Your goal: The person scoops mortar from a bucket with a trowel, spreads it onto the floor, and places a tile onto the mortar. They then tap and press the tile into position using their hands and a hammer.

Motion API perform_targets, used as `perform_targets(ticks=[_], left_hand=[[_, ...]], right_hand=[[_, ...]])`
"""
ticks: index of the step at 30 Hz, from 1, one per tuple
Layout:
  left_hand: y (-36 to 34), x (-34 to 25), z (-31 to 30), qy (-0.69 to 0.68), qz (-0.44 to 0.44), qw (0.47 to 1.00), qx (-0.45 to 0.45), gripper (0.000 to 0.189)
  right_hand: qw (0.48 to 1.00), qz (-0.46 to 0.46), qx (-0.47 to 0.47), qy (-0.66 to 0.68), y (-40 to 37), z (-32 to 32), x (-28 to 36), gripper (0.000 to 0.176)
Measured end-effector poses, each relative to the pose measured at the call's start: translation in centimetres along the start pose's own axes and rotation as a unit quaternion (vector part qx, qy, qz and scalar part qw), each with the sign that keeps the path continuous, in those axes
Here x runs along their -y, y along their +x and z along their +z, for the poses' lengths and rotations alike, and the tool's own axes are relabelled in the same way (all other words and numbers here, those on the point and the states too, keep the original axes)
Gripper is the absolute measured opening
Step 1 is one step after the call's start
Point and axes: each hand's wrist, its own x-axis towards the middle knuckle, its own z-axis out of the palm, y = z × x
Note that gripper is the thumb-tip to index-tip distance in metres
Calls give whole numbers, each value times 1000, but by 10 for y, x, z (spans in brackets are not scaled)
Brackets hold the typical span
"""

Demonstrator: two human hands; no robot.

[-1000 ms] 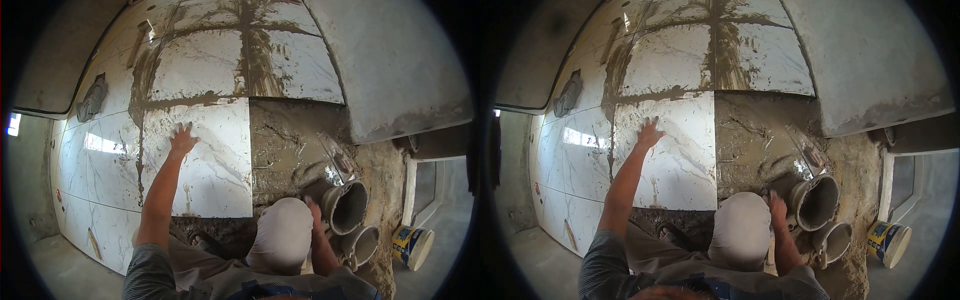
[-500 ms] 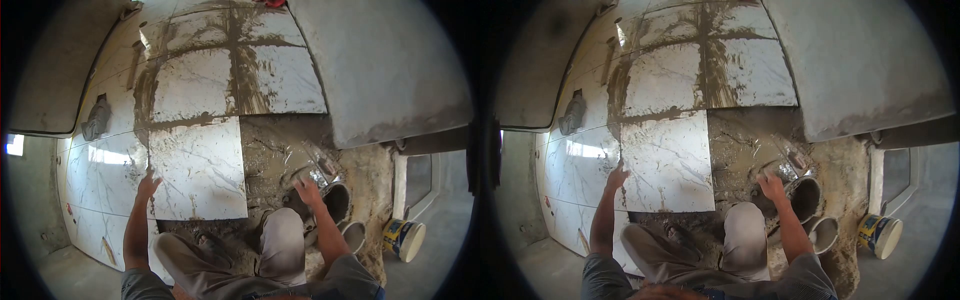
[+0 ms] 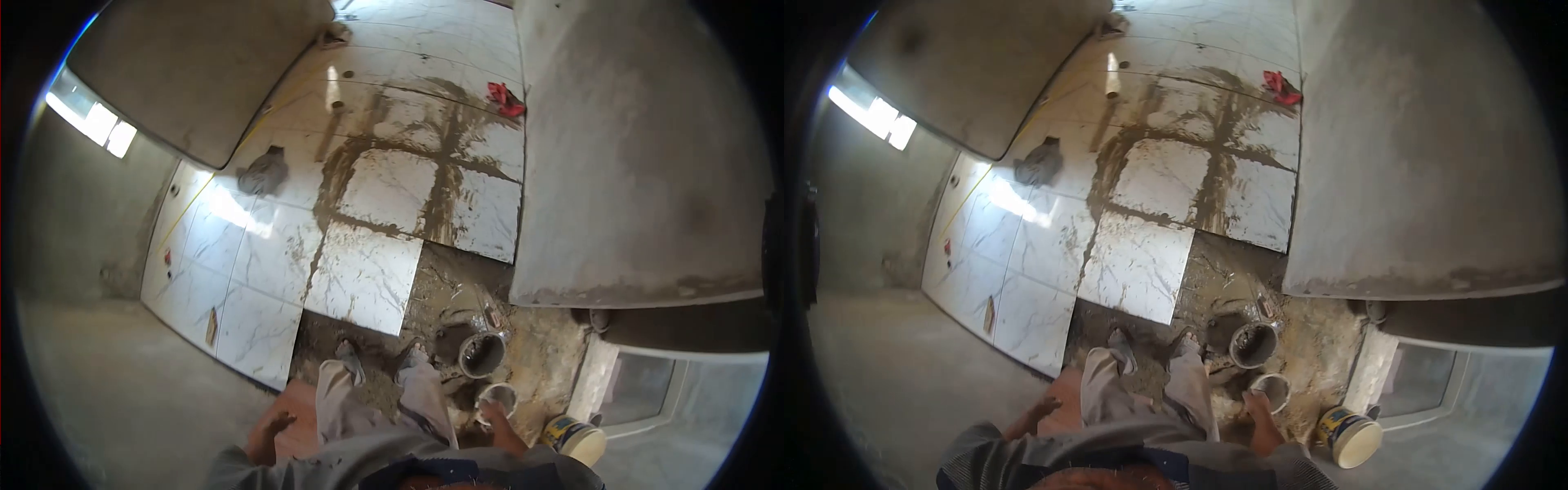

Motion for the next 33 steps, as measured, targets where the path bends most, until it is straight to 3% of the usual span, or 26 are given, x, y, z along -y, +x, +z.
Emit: perform_targets(ticks=[2,3,4,5,6,7,8,9,11,15,17,19,21,26,29,31,33], left_hand=[[-28,-19,-5,-69,-24,997,12,53],[-40,-38,-15,-108,-32,994,10,52],[-50,-59,-25,-153,-38,988,1,51],[-62,-80,-34,-195,-43,980,-10,50],[-72,-98,-45,-227,-44,973,-24,49],[-70,-103,-48,-242,32,967,-72,48],[-76,-120,-58,-248,11,964,-95,50],[-64,-116,-58,-186,23,976,-109,68],[-68,-126,-60,-250,60,958,-130,66],[-91,-143,-41,-292,67,944,-140,59],[-99,-136,-10,-335,9,937,-96,64],[-110,-127,30,-376,-16,923,-83,65],[-125,-120,60,-381,-36,922,-59,71],[-172,-122,92,-298,-118,947,-15,72],[-145,-103,106,-298,-106,949,-13,71],[-101,-73,115,-272,-23,962,-18,68],[-108,-96,80,-332,-21,942,-42,68]], right_hand=[[994,-71,0,-83,39,-10,6,64],[997,-62,-23,-43,9,-47,51,60],[988,-130,-88,8,6,-67,72,57],[963,-209,-169,-16,57,-65,67,52],[962,-217,-155,64,33,-101,96,45],[950,-232,-133,163,11,-130,123,38],[939,-268,-150,154,4,-154,141,36],[928,-299,-166,145,4,-173,147,34],[893,-354,-189,204,25,-192,144,32],[918,-287,-133,240,-4,-200,120,28],[924,-219,-62,308,10,-180,85,33],[968,-82,-41,233,34,-152,40,31],[973,-23,-16,230,29,-121,3,30],[979,-2,26,203,-9,-92,-9,26],[971,-33,34,233,-8,-99,10,25],[966,-55,32,250,-10,-106,30,25],[967,-86,23,239,-33,-124,65,48]])
